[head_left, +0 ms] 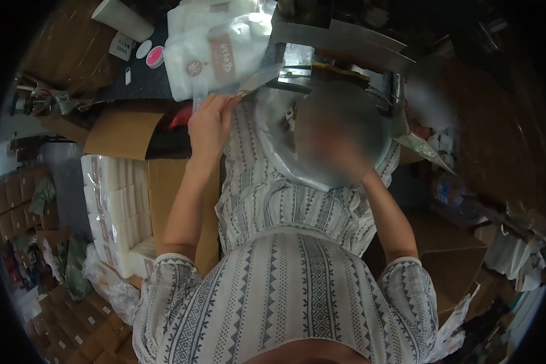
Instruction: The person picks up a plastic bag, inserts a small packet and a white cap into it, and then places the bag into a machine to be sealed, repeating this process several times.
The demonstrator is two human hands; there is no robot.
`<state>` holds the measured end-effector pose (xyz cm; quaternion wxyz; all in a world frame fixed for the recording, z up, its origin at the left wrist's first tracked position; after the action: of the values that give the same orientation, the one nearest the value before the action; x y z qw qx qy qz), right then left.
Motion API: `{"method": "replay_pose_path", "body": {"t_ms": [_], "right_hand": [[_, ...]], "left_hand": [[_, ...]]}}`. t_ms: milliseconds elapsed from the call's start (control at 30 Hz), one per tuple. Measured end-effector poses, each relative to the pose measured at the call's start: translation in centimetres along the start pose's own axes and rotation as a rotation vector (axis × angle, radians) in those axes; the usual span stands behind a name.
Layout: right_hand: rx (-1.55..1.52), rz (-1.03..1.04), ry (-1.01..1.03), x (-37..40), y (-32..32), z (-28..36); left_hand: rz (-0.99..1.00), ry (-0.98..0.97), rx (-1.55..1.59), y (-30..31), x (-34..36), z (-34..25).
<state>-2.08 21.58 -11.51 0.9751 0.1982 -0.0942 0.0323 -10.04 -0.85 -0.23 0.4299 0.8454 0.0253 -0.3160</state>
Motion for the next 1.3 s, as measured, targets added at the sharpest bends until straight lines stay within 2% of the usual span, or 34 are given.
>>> {"method": "replay_pose_path", "body": {"t_ms": [67, 100, 133, 200, 233, 300, 367, 433, 467, 500, 533, 567, 600, 633, 667, 733, 800, 833, 867, 900, 933, 967, 1000, 1033, 1067, 1100, 1133, 1167, 1200, 1267, 1300], "right_hand": [[-0.059, -0.118, 0.121, 2.1, 3.4, 7.2], [-0.040, -0.209, 0.187, 2.7, 5.1, 9.9], [-0.040, -0.210, 0.188, 2.7, 5.9, 11.0], [0.234, -0.462, 0.492, 3.1, 8.0, 13.8], [0.234, -0.466, 0.491, 2.8, 8.4, 14.1], [0.398, -0.342, 0.672, 2.7, 7.8, 15.1], [0.335, -0.284, 0.617, 2.6, 7.7, 14.6], [0.273, -0.224, 0.565, 2.4, 7.6, 13.9], [0.201, -0.302, 0.415, 1.9, 8.3, 12.7], [0.129, -0.378, 0.265, 1.7, 9.1, 11.5], [0.131, -0.379, 0.267, 2.0, 9.6, 11.4], [0.171, -0.473, 0.246, 2.4, 10.9, 11.3], [0.211, -0.568, 0.224, 3.0, 12.2, 11.1], [0.214, -0.569, 0.224, 3.5, 13.0, 11.0], [0.333, -0.585, 0.194, 4.1, 14.0, 10.7], [0.452, -0.599, 0.156, 4.8, 15.3, 9.8], [0.543, -0.760, 0.033, 4.3, 17.7, 8.5], [0.541, -0.760, 0.031, 3.4, 18.4, 6.8], [0.729, -0.728, 0.153, 2.2, 18.2, 5.2], [0.915, -0.696, 0.283, 1.5, 17.8, 4.8], [0.914, -0.701, 0.289, 1.4, 17.8, 5.2], [0.918, -0.678, 0.157, 1.0, 18.0, 5.0], [0.918, -0.647, 0.020, 1.1, 18.1, 4.5], [0.917, -0.643, 0.016, 1.5, 18.1, 4.4], [0.889, -0.653, 0.161, 1.9, 17.8, 5.0], [0.859, -0.658, 0.308, 2.2, 17.6, 5.7], [0.856, -0.658, 0.310, 2.1, 17.7, 5.7], [0.770, -0.639, 0.175, 2.0, 18.2, 4.8], [0.683, -0.613, 0.036, 2.1, 18.4, 3.9], [0.601, -0.629, -0.048, 3.4, 18.6, 4.2], [0.518, -0.649, -0.121, 4.1, 18.8, 4.5]], "left_hand": [[-0.014, 0.021, 0.020, 0.7, 0.2, -1.9], [-0.030, -0.008, 0.026, 0.9, 0.2, -2.8], [-0.047, -0.039, 0.033, 1.0, 0.3, -3.6], [-0.033, -0.062, 0.044, 1.2, 0.3, -5.0], [-0.019, -0.084, 0.055, 1.1, 0.4, -5.5], [0.029, -0.120, 0.119, 0.7, 0.7, -6.3], [0.079, -0.152, 0.181, 0.0, 1.0, -6.9], [0.277, -0.111, 0.313, -2.1, 1.6, -7.4], [0.275, -0.112, 0.313, -3.0, 1.7, -7.4], [0.444, 0.128, 0.451, -5.1, 2.2, -6.6], [0.609, 0.372, 0.584, -7.0, 2.7, -6.1], [0.607, 0.369, 0.586, -7.9, 2.0, -6.3], [0.643, 0.525, 0.729, -8.9, 1.5, -6.4], [0.677, 0.684, 0.872, -9.9, 1.2, -6.6], [0.678, 0.685, 0.875, -10.4, 0.5, -7.1], [0.635, 0.921, 1.029, -11.1, 0.1, -7.4], [0.661, 0.940, 1.020, -11.4, 0.2, -7.5], [0.688, 0.964, 1.006, -11.6, 0.5, -7.4], [0.691, 0.969, 1.002, -11.5, 0.8, -7.0], [0.549, 0.750, 0.824, -10.9, -0.2, -5.9], [0.403, 0.530, 0.646, -10.0, -1.3, -4.9], [0.396, 0.523, 0.646, -9.9, -2.1, -3.0], [0.042, 0.181, 0.147, -7.1, -4.0, -0.6], [-0.299, -0.165, -0.353, -4.9, -3.9, -0.6], [-0.295, -0.164, -0.353, -5.0, -2.7, 0.0], [-0.160, -0.241, -0.407, -5.7, -0.9, 0.1], [-0.027, -0.320, -0.460, -6.1, 0.1, 0.0], [-0.026, -0.324, -0.462, -5.5, 0.2, 0.4], [0.022, -0.247, -0.346, -4.9, 0.3, 1.0], [0.071, -0.159, -0.228, -3.3, 0.7, 1.5], [0.069, -0.044, -0.151, -2.3, 0.8, 2.0]]}}
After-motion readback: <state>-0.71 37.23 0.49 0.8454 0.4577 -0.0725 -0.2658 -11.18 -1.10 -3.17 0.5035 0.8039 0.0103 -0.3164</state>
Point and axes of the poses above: each hand's wrist, its own x-axis away from the middle knuckle, its own y-axis out of the back of the hand, z = x × y, the point moved 6 cm from there along -x, towards the middle knuckle, and after that the axes turned 9 degrees about -z, right-handed, at the moved point
